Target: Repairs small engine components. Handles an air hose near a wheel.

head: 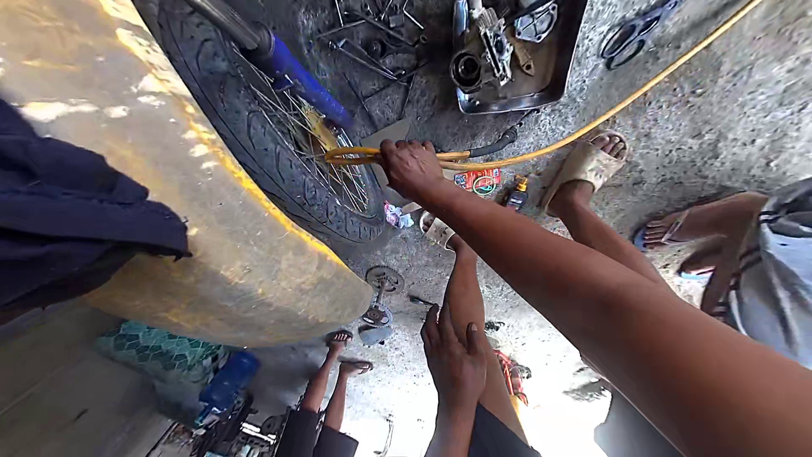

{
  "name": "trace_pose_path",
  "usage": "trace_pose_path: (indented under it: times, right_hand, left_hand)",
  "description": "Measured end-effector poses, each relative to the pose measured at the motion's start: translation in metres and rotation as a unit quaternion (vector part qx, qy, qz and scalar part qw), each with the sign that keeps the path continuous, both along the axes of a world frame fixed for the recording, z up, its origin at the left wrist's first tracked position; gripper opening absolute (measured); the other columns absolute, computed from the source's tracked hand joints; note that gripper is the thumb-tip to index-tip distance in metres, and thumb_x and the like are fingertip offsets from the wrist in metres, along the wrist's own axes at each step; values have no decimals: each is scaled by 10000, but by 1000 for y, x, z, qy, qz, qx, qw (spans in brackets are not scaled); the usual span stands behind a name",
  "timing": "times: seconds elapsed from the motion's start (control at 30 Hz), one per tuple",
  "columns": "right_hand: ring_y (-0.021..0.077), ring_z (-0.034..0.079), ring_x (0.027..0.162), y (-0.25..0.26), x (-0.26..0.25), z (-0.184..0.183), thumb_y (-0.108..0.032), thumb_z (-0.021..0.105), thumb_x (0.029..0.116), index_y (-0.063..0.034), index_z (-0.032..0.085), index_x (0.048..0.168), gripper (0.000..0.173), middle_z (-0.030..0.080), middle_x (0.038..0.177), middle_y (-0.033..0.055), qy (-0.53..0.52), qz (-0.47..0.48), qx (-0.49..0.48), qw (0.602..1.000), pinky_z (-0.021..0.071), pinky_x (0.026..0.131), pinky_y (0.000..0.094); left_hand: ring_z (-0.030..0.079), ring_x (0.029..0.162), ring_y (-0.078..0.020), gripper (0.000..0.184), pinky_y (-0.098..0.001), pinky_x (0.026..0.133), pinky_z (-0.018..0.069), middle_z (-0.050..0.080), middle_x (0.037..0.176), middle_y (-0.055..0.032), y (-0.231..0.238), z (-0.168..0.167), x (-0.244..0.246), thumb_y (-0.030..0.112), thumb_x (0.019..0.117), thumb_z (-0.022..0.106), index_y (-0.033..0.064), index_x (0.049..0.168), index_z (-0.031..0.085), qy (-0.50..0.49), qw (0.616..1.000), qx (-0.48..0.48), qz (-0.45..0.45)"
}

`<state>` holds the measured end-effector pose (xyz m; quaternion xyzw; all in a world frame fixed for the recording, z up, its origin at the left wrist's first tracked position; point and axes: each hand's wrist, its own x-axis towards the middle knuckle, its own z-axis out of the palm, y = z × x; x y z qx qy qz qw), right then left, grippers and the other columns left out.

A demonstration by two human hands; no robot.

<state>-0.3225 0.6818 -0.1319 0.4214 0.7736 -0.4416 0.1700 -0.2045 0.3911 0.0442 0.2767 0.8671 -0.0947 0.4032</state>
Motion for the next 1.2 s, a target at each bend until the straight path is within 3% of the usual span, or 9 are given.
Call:
trace_pose_path:
  times: [0.13,0.27,0.57,0.7,0.83,0.93,1.0,1.07,1.2]
  right_hand:
    - [357,651,1118,12,-8,0,-454,370,1089,-122,626,1203,435,694,1088,142,-10,-29,10,999,498,899,582]
    - [360,645,1136,21,-20,2,-429,392,1084,-118,615,1202,400,693,1102,153,-18,7,21,1000,482,922,581]
    - [383,659,1131,15,-57,-6,-410,395,1069,-118,589,1246,392,701,1127,161,-36,23,-64,997,509,866,627]
    - [396,593,1246,5,-63,-21,-443,354,1092,-93,541,1350,472,657,1251,186,-34,-12,-92,995,480,932,645]
    - [427,454,1387,5,-70,-28,-512,363,1072,-61,422,1511,632,516,1448,234,-44,-5,-88,995,409,1025,675]
    - [426,438,1386,4,-69,-35,-570,578,952,-101,399,1529,765,491,1455,225,-14,6,-70,997,407,1016,682]
    - [414,446,1376,0,-68,-41,-489,706,896,-150,400,1537,787,490,1452,203,29,-7,-42,999,446,970,673]
    - [393,483,1345,-4,-67,-45,-405,731,894,-164,440,1513,726,516,1430,181,56,-33,4,998,474,963,634]
    - [361,443,1401,-24,-59,-38,-425,733,872,-166,391,1577,825,486,1497,162,80,-77,81,991,338,1154,616]
  left_hand:
    - [494,1365,-254,544,-408,1083,477,509,1506,-81,-4,-3,-13,440,920,637,168,1391,637,-8,1000,2,8]
    - [498,1352,-252,527,-405,1073,479,504,1508,-79,-6,-4,-24,441,919,628,183,1379,650,-21,1000,-1,1]
    - [510,1349,-214,479,-380,1061,495,528,1486,-50,-14,-6,-42,433,926,628,199,1341,676,-43,999,-5,5]
    - [525,1329,-205,476,-370,1048,501,536,1477,-39,-11,-8,-42,433,931,620,208,1347,676,-48,999,-18,1]
    - [542,1315,-212,472,-379,1059,495,561,1453,-56,-7,-7,-42,430,969,562,180,1355,671,-56,998,-15,-4]
    - [551,1301,-197,480,-377,1048,500,565,1449,-45,-7,-8,-42,443,971,555,191,1365,663,-61,998,-25,-8]
    - [552,1300,-191,478,-372,1044,504,569,1441,-38,-10,-10,-41,448,965,562,200,1360,666,-60,998,-22,-14]
    - [559,1293,-189,469,-373,1033,514,577,1432,-36,-13,-12,-41,438,949,582,199,1341,678,-55,998,-13,-12]
    - [544,1326,-218,443,-418,1083,488,584,1429,-60,-19,-11,-51,399,934,621,177,1311,692,-49,999,5,4]
